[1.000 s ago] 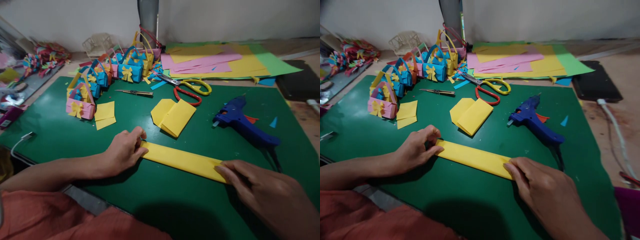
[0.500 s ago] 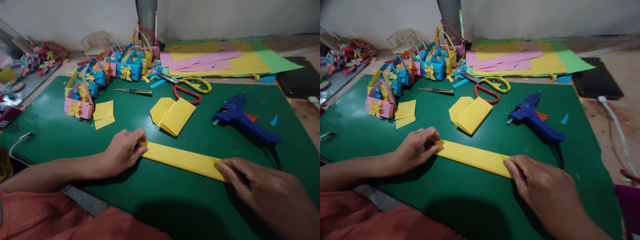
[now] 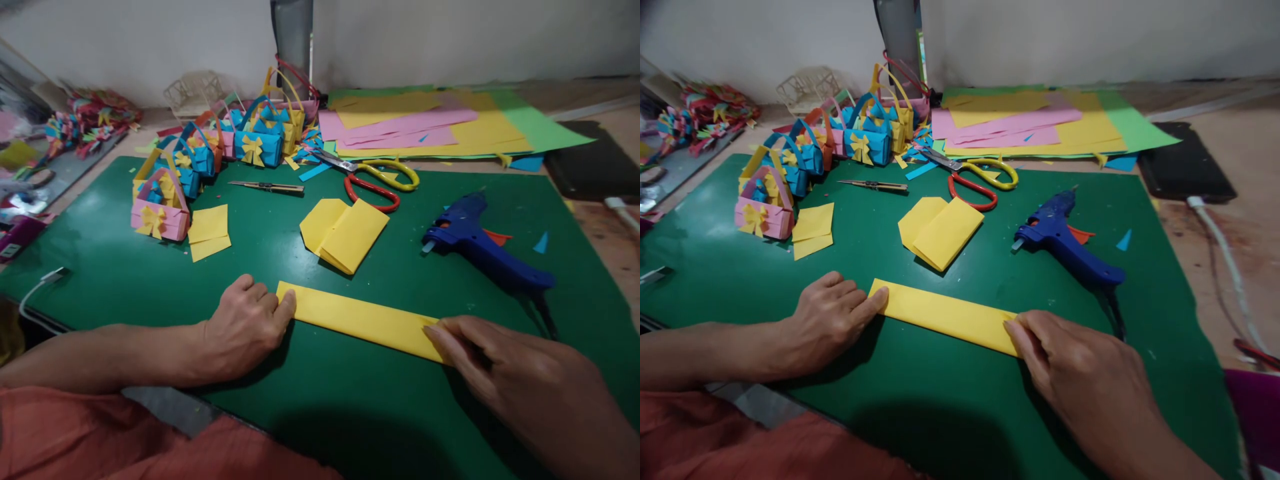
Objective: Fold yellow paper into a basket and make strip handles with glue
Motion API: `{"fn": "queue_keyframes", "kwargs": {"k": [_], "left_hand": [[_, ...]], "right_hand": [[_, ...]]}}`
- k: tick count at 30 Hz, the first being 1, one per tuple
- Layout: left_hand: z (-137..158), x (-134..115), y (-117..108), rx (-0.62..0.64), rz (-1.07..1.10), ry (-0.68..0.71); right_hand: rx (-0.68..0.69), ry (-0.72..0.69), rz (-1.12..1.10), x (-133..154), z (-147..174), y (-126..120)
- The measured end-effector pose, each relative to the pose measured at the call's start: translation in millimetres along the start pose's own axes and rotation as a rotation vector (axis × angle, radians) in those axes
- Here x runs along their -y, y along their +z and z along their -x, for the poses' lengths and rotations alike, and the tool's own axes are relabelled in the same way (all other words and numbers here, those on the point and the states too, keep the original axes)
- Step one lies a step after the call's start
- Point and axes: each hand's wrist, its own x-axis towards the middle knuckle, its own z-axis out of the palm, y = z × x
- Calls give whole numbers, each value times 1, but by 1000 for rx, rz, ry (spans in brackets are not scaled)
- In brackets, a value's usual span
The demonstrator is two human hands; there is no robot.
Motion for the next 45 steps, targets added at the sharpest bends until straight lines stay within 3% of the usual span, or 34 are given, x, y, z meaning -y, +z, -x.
{"fn": "queue_keyframes", "kwargs": {"k": [13, 19, 24, 27, 32, 45], "left_hand": [[-2, -9, -7, 66, -44, 62], [0, -16, -7, -16, -130, 124], [-1, -16, -11, 65, -48, 153], [2, -16, -12, 90, -40, 148], [5, -17, -7, 26, -50, 173], [5, -18, -7, 20, -70, 180]], "right_hand": [[-16, -13, -9, -2, 1, 3], [4, 12, -30, -2, 0, 3], [136, 108, -99, -4, 2, -2], [291, 255, -190, -2, 1, -9], [465, 416, -286, -1, -3, -20], [528, 447, -240, -2, -2, -21]]}}
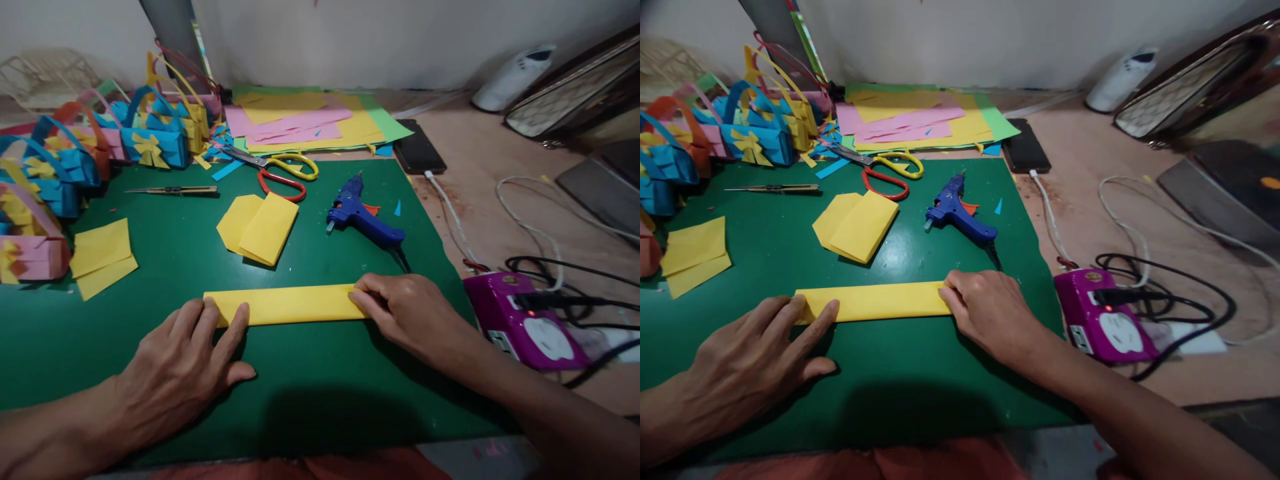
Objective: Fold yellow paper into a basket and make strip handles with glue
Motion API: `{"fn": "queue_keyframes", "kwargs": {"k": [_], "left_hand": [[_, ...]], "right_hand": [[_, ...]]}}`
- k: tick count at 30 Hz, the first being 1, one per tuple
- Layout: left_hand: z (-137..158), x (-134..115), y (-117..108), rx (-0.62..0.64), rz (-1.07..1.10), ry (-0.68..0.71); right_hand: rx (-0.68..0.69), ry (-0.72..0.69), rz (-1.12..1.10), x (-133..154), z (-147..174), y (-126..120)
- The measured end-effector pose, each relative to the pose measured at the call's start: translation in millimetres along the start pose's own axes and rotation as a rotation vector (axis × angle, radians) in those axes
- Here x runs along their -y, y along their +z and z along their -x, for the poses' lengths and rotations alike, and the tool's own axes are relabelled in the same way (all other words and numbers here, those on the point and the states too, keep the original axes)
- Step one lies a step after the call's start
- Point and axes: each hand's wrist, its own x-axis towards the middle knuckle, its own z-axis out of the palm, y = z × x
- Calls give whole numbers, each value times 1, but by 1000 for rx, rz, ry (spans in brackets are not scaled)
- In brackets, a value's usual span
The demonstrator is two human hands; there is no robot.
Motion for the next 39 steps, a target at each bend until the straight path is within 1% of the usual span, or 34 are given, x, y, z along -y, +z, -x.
{"fn": "queue_keyframes", "kwargs": {"k": [6, 13, 15, 23, 29, 34, 36, 37, 39], "left_hand": [[1, 0, 2, 9, -8, -13], [1, -1, 2, -6, -15, -19], [1, -2, 2, 0, -19, -24], [1, -3, 1, 43, -23, -17], [-5, -4, -5, 116, -22, -9], [-9, -5, -9, 153, -24, -10], [-11, -4, -9, 173, -16, -16], [-12, -4, -9, 182, -8, -20], [-14, -2, -9, 184, 19, -7]], "right_hand": [[-12, -21, 107, -1, 1, 4], [-14, -3, 184, 2, 1, 4], [-26, -17, 208, 2, 1, 5], [-142, -75, 327, 5, 4, 8], [-241, -116, 433, 6, 6, 11], [-272, -122, 488, 7, 7, 13], [-318, -155, 494, 9, 7, 13], [-353, -194, 500, 9, 6, 13], [-414, -330, 520, 10, 5, 13]]}}
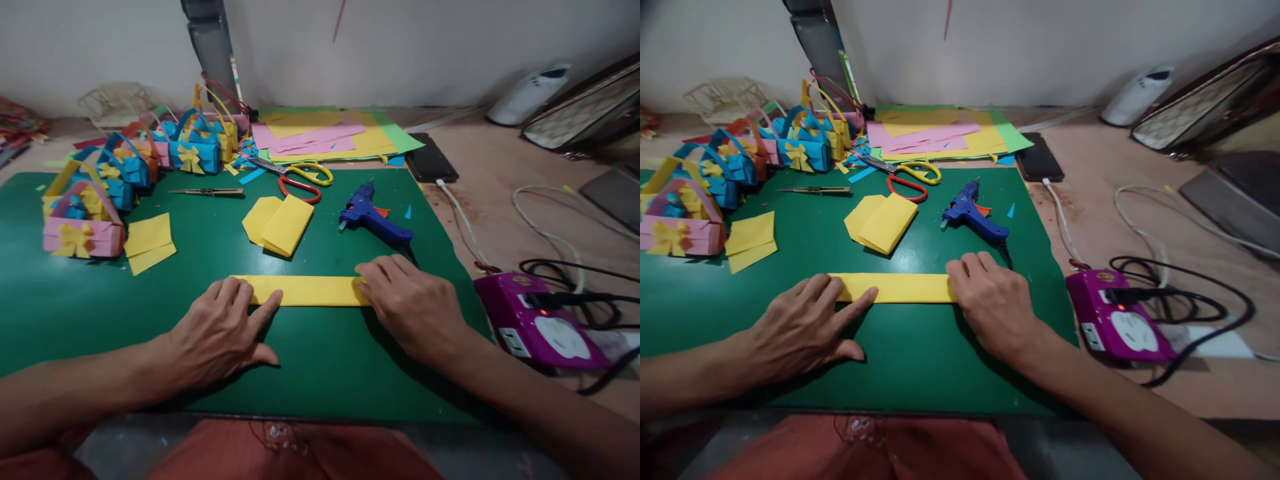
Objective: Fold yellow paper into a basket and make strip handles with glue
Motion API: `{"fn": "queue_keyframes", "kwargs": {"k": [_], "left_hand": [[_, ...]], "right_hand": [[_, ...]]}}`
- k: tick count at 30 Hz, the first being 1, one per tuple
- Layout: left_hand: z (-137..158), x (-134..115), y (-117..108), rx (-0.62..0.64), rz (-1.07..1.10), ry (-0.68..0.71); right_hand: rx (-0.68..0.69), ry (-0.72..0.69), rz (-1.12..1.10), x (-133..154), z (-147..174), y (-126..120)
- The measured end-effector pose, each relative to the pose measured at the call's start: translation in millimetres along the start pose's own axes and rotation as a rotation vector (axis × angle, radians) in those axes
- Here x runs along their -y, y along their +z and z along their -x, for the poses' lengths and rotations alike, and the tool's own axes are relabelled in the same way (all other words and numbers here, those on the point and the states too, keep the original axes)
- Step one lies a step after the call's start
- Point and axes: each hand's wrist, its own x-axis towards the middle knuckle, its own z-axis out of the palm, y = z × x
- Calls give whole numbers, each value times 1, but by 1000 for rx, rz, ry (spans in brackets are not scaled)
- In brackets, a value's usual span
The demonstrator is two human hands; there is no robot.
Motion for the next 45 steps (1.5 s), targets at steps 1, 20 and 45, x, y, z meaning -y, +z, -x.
{"fn": "queue_keyframes", "kwargs": {"k": [1, 20, 45], "left_hand": [[-1, 1, 1, -5, 16, 21], [-29, -12, -10, 97, 49, 140], [36, 18, 11, 45, 130, -9]], "right_hand": [[-33, -88, -4, 0, -1, 1], [110, -290, 346, 43, 14, -7], [-13, -270, 432, 16, 42, -4]]}}
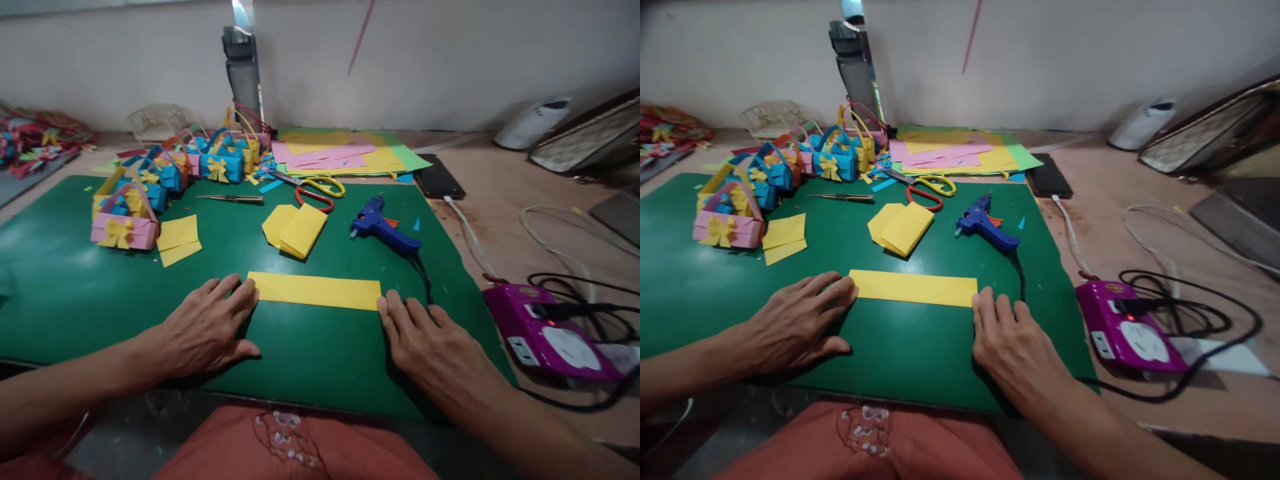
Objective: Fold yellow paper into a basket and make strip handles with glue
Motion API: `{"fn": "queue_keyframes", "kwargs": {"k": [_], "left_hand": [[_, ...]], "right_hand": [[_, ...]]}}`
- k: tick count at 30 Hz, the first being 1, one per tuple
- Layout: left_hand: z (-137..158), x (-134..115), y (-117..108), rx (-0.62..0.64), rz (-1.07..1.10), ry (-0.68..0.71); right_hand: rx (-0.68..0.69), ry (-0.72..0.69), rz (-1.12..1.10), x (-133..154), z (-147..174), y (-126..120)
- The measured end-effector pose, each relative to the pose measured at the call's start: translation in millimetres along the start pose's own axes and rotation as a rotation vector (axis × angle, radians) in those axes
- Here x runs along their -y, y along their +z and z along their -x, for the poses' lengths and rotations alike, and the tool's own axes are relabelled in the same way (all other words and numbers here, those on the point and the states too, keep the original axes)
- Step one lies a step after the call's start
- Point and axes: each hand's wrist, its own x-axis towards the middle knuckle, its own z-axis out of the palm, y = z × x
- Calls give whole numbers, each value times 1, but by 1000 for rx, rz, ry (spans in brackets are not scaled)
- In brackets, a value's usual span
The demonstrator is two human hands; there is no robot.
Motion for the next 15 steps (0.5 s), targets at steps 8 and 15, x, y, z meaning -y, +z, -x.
{"fn": "queue_keyframes", "kwargs": {"k": [8, 15], "left_hand": [[7, 7, -1, -133, -94, -113], [-53, -7, -10, -240, 176, 220]], "right_hand": [[-5, 4, 63, 0, -1, 0], [93, 48, 12, 7, -8, -10]]}}
